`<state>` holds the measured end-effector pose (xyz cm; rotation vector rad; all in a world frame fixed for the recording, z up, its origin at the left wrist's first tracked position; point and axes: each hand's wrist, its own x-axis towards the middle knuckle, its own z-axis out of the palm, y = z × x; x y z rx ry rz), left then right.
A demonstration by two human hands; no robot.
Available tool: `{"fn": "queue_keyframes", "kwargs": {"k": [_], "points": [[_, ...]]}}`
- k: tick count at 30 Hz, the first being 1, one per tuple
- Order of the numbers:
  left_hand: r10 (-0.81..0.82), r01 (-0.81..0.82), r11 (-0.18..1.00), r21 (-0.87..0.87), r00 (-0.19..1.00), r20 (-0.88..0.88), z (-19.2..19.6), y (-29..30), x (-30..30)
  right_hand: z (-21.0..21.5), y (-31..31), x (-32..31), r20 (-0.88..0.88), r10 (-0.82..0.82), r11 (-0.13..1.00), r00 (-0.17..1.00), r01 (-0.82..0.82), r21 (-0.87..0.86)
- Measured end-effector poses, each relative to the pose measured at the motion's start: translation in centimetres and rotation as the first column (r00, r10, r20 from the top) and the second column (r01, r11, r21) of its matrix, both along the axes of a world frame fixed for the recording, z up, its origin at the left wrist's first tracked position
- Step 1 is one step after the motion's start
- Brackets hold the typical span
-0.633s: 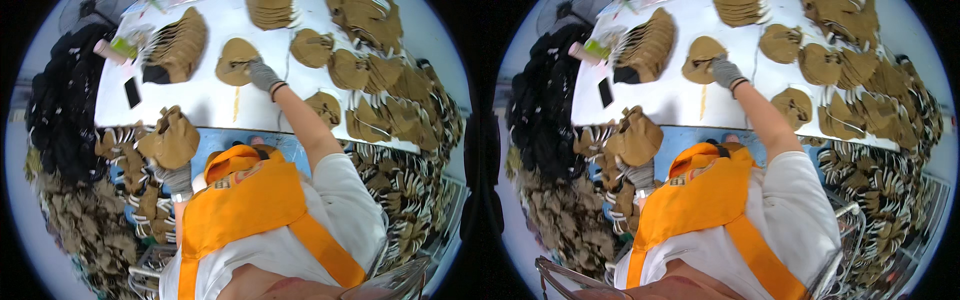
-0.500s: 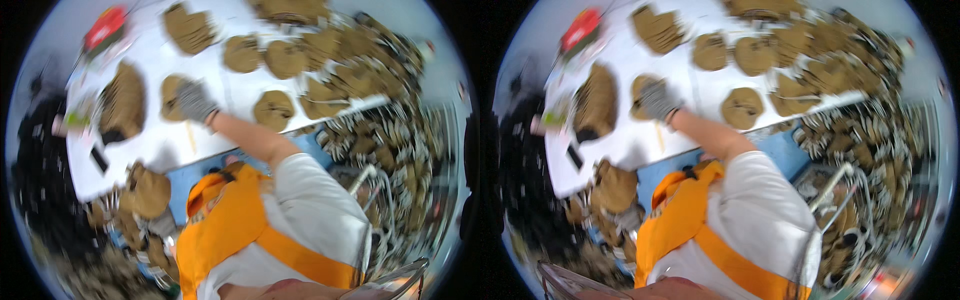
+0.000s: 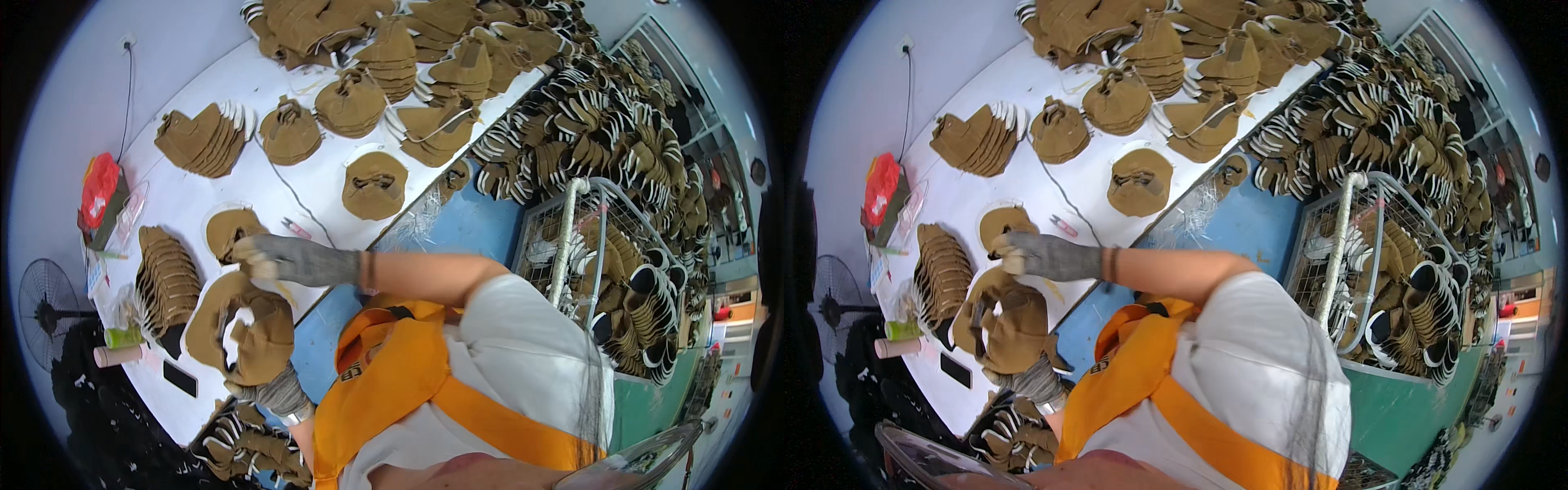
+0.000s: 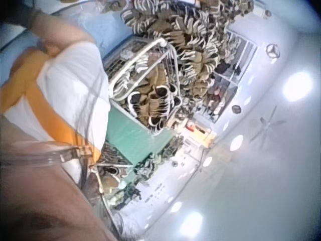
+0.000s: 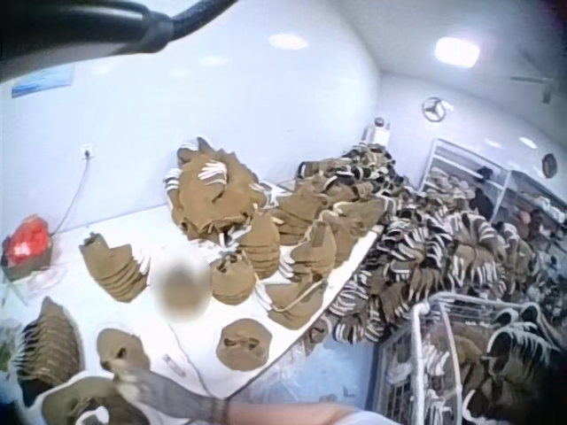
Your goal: The person handles tan shoe uppers one at a time, using a trimming tool to remove excess threads from the material edges. They place the uppers into a stack on the table and move several uppers into a wire storage cart.
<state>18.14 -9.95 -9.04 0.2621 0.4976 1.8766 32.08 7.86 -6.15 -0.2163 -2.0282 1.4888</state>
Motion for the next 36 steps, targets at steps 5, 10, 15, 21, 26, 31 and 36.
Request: {"fn": "queue_keyframes", "kwargs": {"k": [5, 10, 15, 21, 26, 31, 36], "points": [[-0.155, 0.156, 0.988, 0.002, 0.983, -0.099, 2.4, 3.9, 5.0, 3.0, -4.0, 10.1, 0.100, -0.184, 0.983, 0.978, 0.182, 0.030], [-0.150, 0.143, 0.989, -0.045, 0.955, -0.255, 4.3, 6.1, 13.2, 1.7, -3.3, 14.6, -0.145, -0.292, 0.932, 0.945, 0.247, -0.265], [-0.180, 0.193, 0.981, 0.014, 0.940, -0.289, 5.0, 11.6, 20.7, 4.0, 0.3, 21.6, -0.175, -0.383, 0.904, 0.907, 0.330, -0.271], [-0.192, 0.231, 0.967, 0.111, 0.940, -0.283, 4.1, 20.9, 33.5, 3.9, 9.9, 33.0, -0.227, -0.354, 0.930, 0.908, 0.315, -0.190], [-0.212, 0.204, 0.977, -0.060, 0.960, -0.185, 3.2, 28.3, 41.4, 3.2, 18.6, 41.0, -0.258, -0.380, 0.900, 0.888, 0.290, -0.327], [-0.213, 0.211, 0.977, -0.031, 0.958, -0.191, 5.0, 31.2, 44.9, 5.1, 21.5, 44.7, -0.182, -0.363, 0.873, 0.914, 0.265, -0.408], [-0.205, 0.110, 0.971, -0.212, 0.835, -0.511, 5.3, 30.8, 45.4, 6.3, 24.6, 46.4, -0.082, -0.420, 0.870, 0.904, 0.375, -0.320]]}}
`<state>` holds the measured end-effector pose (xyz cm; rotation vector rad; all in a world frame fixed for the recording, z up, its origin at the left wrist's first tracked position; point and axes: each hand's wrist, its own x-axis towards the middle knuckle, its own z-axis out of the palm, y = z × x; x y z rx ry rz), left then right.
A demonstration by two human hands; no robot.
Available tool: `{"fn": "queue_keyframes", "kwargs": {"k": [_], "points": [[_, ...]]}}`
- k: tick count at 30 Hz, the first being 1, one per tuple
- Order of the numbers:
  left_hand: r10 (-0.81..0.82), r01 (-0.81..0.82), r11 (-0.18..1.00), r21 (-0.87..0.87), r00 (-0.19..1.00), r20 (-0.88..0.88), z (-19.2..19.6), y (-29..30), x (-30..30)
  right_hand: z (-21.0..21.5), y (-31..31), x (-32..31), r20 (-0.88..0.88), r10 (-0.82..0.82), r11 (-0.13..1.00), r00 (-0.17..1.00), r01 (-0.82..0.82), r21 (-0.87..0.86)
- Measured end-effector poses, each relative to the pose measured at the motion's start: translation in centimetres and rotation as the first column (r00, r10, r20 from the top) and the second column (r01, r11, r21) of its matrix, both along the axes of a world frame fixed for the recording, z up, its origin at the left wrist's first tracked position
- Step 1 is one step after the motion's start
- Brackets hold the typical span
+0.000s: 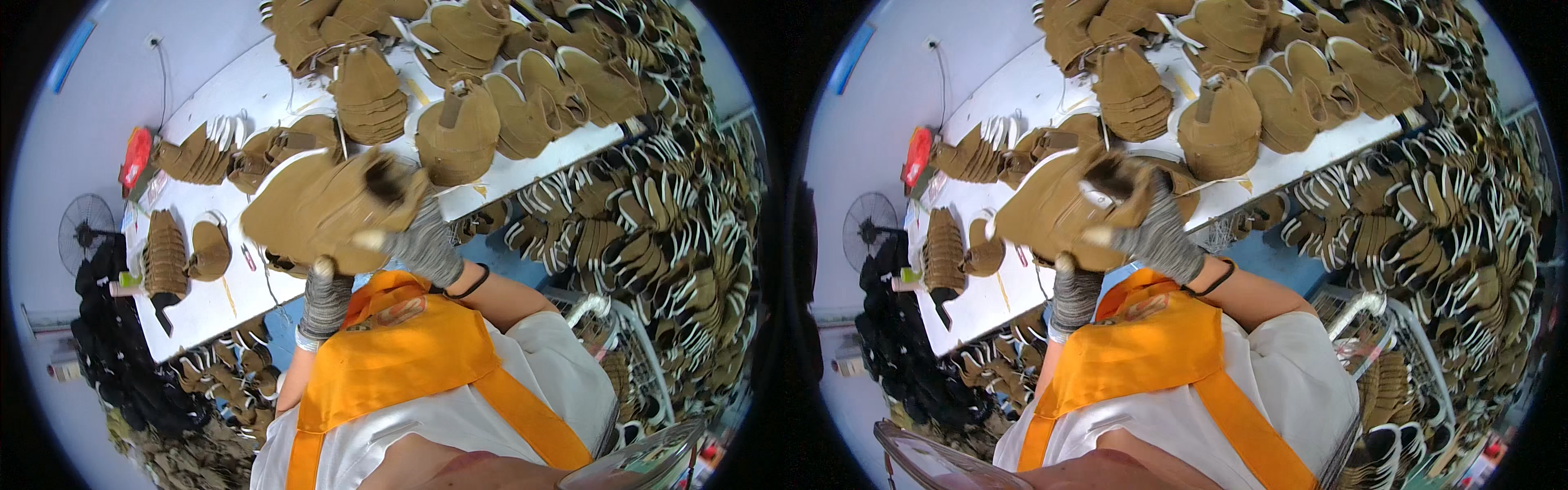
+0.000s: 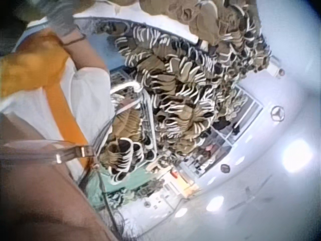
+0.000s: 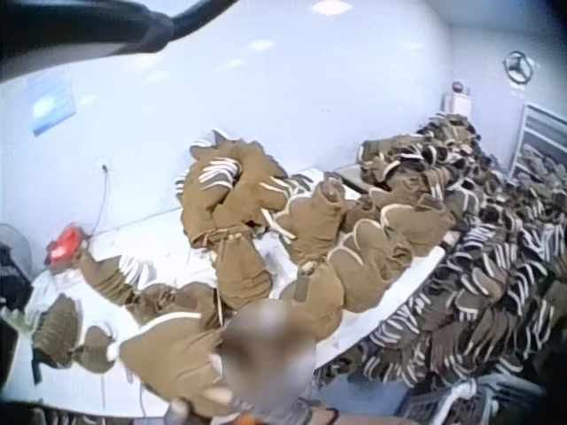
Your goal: The person handles tan shoe uppers one at a time, using a trimming tool to remove excess threads from the material edges. They place the uppers into a stack on the table and move several uppers into a wire storage cart.
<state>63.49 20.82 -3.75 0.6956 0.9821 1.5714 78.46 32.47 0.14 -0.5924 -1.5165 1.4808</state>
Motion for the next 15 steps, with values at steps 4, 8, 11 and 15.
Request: {"fn": "queue_keyframes", "kwargs": {"k": [4, 8, 11, 15], "points": [[-0.039, 0.021, 0.995, -0.101, 0.984, -0.174, -0.4, -1.0, -1.7, -1.4, 6.0, 1.7, -0.220, -0.300, 0.907, 0.928, 0.206, -0.366], [0.004, -0.010, 0.988, -0.154, 0.999, -0.041, -3.1, -2.4, -3.4, -0.6, 15.3, -0.5, -0.500, -0.373, 0.877, 0.781, 0.121, -0.465], [0.040, -0.022, 0.987, -0.158, 0.993, 0.114, -3.7, -3.8, -3.9, -1.1, 19.0, -3.2, -0.599, -0.443, 0.771, 0.667, -0.057, -0.634], [0.100, -0.073, 0.986, -0.147, 0.978, 0.181, -4.4, -5.0, -4.9, -0.9, 19.6, -5.5, -0.626, -0.438, 0.749, 0.645, -0.123, -0.651]]}}
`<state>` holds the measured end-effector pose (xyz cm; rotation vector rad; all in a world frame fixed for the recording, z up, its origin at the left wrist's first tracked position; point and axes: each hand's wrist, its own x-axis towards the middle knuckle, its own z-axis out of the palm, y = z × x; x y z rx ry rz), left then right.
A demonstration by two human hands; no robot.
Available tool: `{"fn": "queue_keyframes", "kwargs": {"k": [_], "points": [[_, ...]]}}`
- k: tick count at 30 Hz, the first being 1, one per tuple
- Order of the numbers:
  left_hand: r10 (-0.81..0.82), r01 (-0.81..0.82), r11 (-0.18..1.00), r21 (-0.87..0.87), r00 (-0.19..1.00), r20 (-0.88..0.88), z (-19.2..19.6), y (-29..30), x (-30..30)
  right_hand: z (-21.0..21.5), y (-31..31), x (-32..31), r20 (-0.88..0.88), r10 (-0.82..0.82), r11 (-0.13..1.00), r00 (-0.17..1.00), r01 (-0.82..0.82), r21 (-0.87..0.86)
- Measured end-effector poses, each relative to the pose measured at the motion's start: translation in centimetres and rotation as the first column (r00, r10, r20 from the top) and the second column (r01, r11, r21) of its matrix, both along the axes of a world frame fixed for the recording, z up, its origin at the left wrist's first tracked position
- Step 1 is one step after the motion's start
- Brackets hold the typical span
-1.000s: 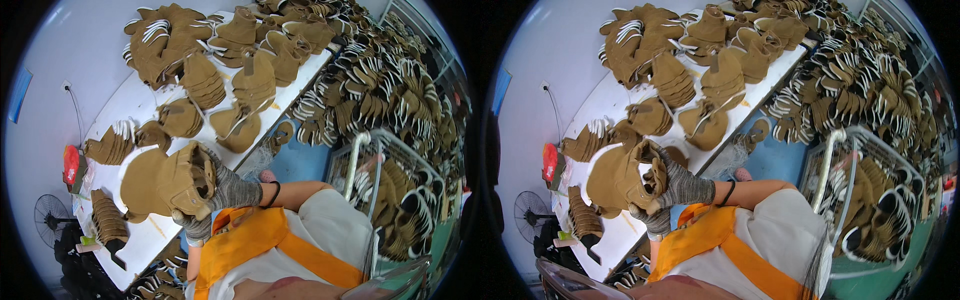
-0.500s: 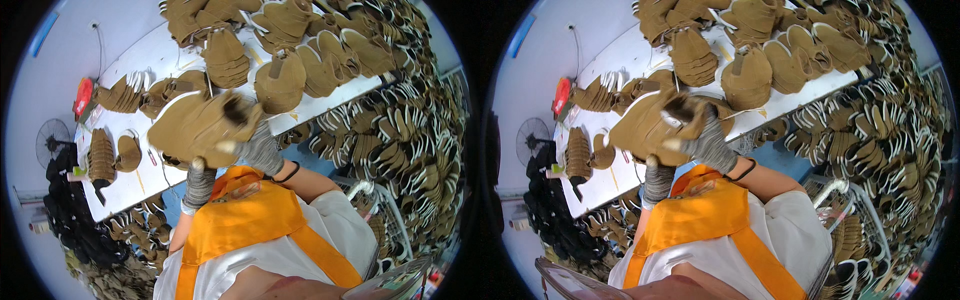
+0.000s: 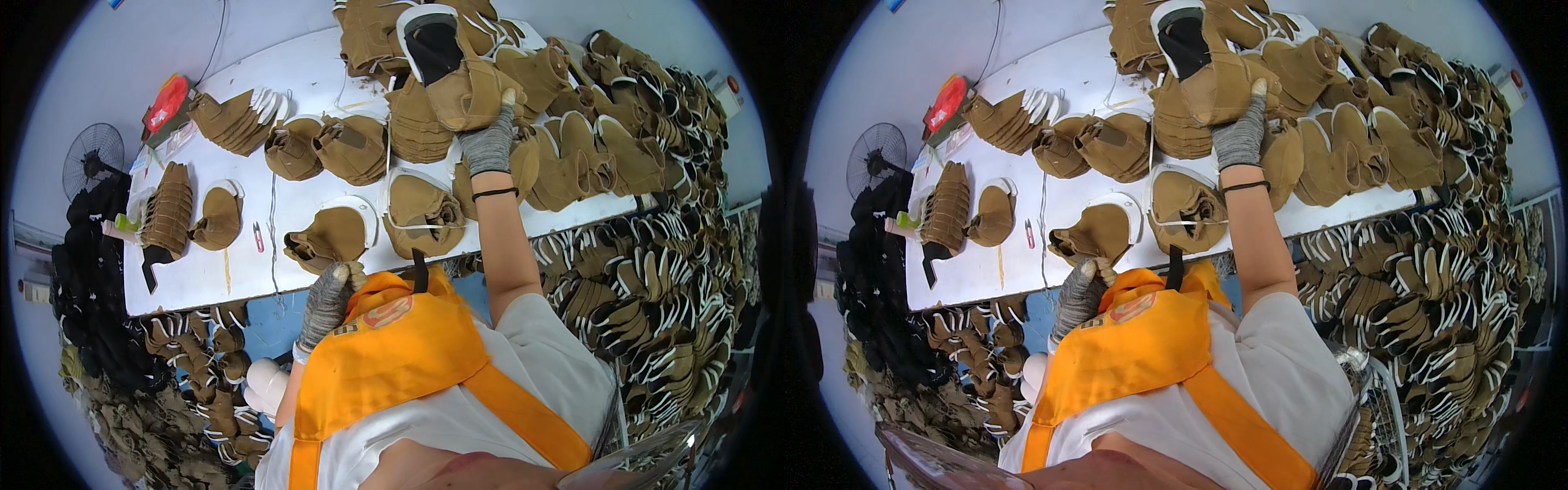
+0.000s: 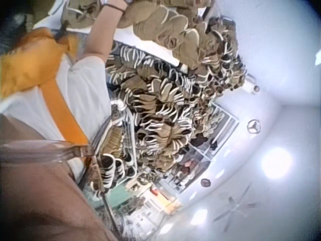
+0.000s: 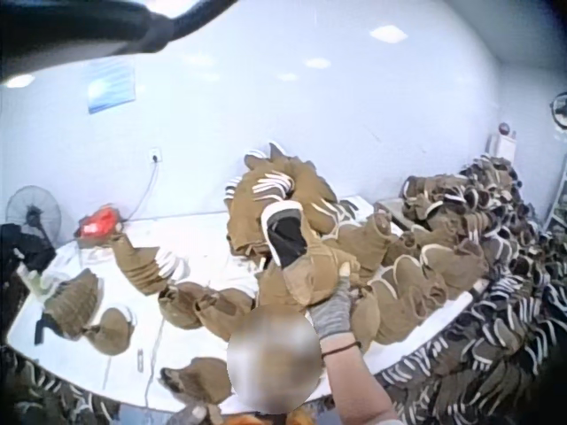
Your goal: The person handles tan shoe uppers one at a time, using a trimming tool to remove excess threads from the material edges. They place the uppers into a stack on the table and move several uppers into a wire storage cart.
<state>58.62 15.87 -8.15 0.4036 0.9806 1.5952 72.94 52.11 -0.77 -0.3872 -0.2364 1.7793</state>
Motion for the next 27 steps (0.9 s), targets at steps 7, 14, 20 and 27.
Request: {"fn": "queue_keyframes", "kwargs": {"k": [7, 14, 20, 27], "points": [[0.105, -0.105, 0.994, -0.021, 0.994, -0.005, -0.3, -1.7, -0.9, -0.2, 1.6, -2.8, 0.311, -0.349, 0.920, 0.884, 0.260, 0.294], [0.219, -0.218, 0.971, -0.095, 0.976, -0.003, 0.8, -3.4, -1.2, 3.3, 8.7, -4.6, 0.307, -0.604, 0.688, 0.735, 0.287, 0.667], [0.252, -0.245, 0.964, -0.103, 0.966, 0.053, 1.0, -4.2, -1.5, 1.1, 12.1, -7.3, 0.801, -0.594, 0.792, -0.070, -0.227, 0.567], [0.317, -0.297, 0.941, -0.161, 0.941, 0.120, -0.2, -5.2, -1.7, -0.6, 12.5, -11.0, 0.815, -0.439, 0.868, -0.379, -0.412, 0.277]]}}
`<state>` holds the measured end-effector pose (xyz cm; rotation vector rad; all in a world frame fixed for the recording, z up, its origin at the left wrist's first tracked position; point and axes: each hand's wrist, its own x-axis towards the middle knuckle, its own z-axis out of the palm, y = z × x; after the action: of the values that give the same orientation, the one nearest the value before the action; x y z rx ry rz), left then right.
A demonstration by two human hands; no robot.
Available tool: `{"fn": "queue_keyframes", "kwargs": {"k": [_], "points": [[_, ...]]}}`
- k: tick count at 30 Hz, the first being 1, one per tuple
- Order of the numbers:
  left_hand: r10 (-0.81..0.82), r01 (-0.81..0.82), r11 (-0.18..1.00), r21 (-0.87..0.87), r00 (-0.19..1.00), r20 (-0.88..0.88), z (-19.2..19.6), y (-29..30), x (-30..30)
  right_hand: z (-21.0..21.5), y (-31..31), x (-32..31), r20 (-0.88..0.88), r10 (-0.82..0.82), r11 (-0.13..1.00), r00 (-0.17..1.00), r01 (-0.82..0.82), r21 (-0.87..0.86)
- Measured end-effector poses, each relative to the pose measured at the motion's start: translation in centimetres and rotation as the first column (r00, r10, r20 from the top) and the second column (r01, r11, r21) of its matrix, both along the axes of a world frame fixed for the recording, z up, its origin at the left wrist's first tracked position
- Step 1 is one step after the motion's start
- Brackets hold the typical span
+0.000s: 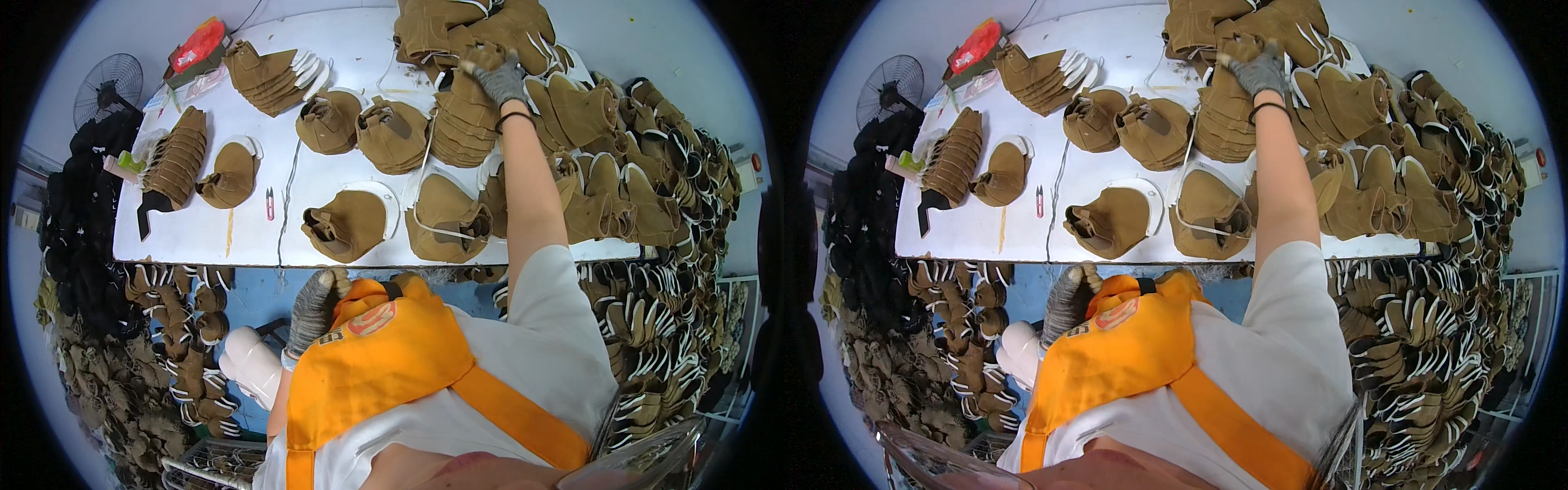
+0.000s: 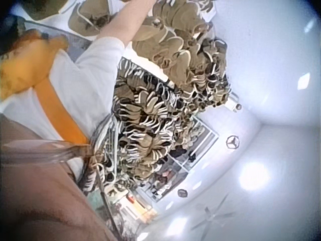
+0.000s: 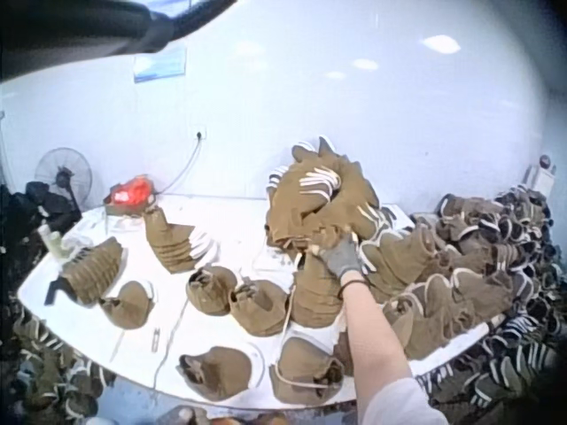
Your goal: The person handles tan shoe uppers one at a time, using a trimming tool to remove excess threads from the material edges. They place the uppers into a stack on the table and move several uppers into a wire storage cart.
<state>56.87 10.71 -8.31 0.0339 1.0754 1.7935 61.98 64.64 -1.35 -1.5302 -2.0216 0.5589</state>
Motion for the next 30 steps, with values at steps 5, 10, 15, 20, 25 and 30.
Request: {"fn": "queue_keyframes", "kwargs": {"k": [5, 10, 15, 20, 25, 30], "points": [[-0.055, 0.054, 0.996, 0.073, 0.998, 0.015, -1.1, 0.3, -0.4, -1.6, 4.2, -0.1, 0.013, 0.115, 0.989, 0.993, -0.115, 0.092], [-0.031, 0.030, 0.999, 0.026, 0.999, 0.014, -1.2, 0.9, -0.3, -2.0, 2.9, 0.3, 0.082, 0.110, 0.985, 0.991, -0.120, 0.122], [-0.024, 0.023, 1.000, 0.019, 0.998, 0.049, -1.7, 0.9, -0.3, -1.9, 4.4, 1.9, -0.357, 0.020, 1.000, 0.934, -0.024, -0.007], [-0.043, 0.041, 0.999, 0.034, 0.998, 0.052, -1.5, 1.7, -0.2, 0.8, 4.1, 3.0, -0.762, 0.012, 0.973, 0.648, -0.182, -0.140], [-0.063, 0.063, 0.998, 0.016, 0.997, 0.045, -1.3, 2.8, 0.0, -4.2, 10.3, 5.5, -0.917, -0.036, 0.925, 0.396, -0.335, -0.181], [-0.081, 0.082, 0.996, 0.019, 0.996, -0.038, -1.0, 3.7, 0.2, -6.0, 9.5, 7.0, -0.823, 0.056, 0.866, 0.566, -0.437, -0.241]]}}
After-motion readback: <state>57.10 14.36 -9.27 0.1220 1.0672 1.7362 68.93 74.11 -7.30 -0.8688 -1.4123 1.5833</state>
